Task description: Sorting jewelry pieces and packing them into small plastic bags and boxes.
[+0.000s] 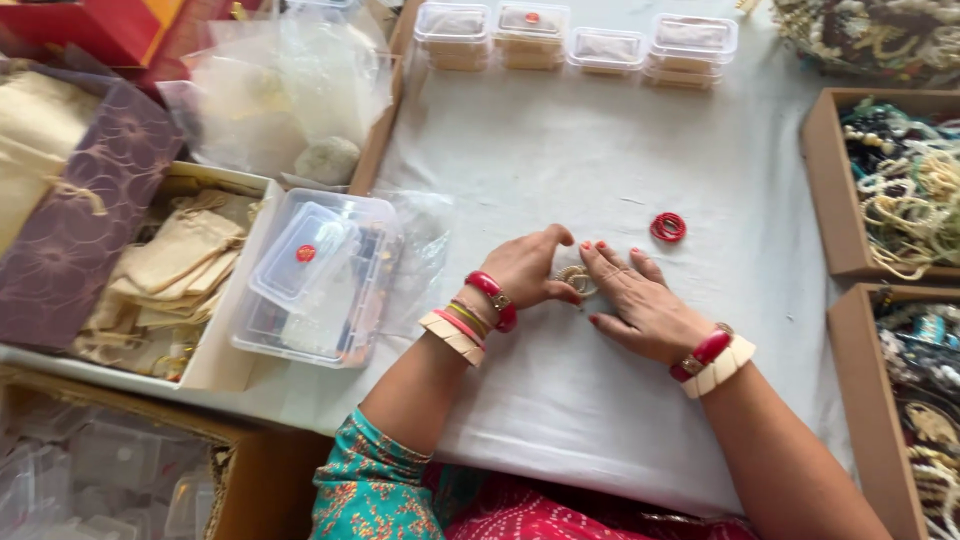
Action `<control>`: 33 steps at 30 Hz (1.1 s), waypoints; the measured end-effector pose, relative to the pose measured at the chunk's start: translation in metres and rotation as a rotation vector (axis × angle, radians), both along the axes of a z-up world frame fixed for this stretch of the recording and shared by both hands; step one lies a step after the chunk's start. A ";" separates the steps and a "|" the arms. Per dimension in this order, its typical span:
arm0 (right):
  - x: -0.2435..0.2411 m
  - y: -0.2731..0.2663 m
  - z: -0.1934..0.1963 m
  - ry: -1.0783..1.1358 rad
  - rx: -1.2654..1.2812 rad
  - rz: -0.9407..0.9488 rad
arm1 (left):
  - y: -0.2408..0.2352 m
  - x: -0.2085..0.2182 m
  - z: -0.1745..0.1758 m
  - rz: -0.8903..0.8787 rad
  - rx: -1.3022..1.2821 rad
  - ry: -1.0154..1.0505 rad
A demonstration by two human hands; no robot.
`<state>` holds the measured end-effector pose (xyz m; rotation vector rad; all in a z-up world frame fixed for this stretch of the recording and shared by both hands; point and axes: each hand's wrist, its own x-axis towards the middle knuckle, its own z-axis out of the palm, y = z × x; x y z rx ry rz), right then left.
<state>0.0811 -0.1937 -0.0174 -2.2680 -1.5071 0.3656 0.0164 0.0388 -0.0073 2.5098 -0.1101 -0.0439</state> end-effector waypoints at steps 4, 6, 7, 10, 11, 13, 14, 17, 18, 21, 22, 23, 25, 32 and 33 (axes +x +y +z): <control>-0.003 -0.001 0.002 -0.036 0.013 -0.004 | -0.009 -0.003 0.008 0.094 0.058 0.011; -0.004 0.000 0.002 -0.070 0.001 -0.005 | -0.014 -0.002 0.013 0.109 0.075 0.037; -0.005 0.002 0.002 -0.102 -0.011 0.003 | -0.015 -0.003 0.015 0.133 0.092 0.065; -0.005 0.006 -0.010 -0.213 -0.060 -0.007 | -0.008 -0.001 0.001 0.065 0.066 -0.081; -0.008 0.010 -0.008 -0.212 -0.059 -0.009 | -0.003 0.000 0.003 0.063 0.067 -0.080; -0.014 0.017 -0.003 -0.248 -0.108 -0.087 | 0.007 0.003 0.006 -0.066 -0.008 0.050; -0.018 0.021 -0.004 -0.244 -0.107 -0.091 | 0.010 0.003 0.005 -0.070 -0.006 0.053; -0.024 0.028 -0.009 -0.220 -0.092 -0.204 | 0.012 0.004 0.005 -0.064 -0.081 0.097; -0.023 0.027 -0.013 -0.216 -0.051 -0.216 | 0.011 0.004 0.006 -0.041 -0.058 0.086; -0.020 0.024 -0.007 -0.145 0.042 -0.217 | -0.001 0.000 0.022 0.029 -0.008 0.097; -0.019 0.022 -0.003 -0.078 0.091 -0.203 | -0.007 -0.002 0.029 0.079 0.016 0.119; -0.016 0.020 -0.001 -0.078 0.091 -0.207 | -0.007 -0.003 0.025 0.075 0.016 0.119; -0.011 0.015 0.002 0.052 0.230 -0.157 | -0.009 -0.006 0.019 -0.032 -0.008 -0.139; -0.009 -0.003 0.032 0.000 0.331 -0.260 | -0.002 -0.004 0.015 -0.242 0.092 -0.144; -0.012 -0.002 0.037 0.012 0.217 -0.313 | 0.000 -0.003 0.013 -0.249 0.098 -0.139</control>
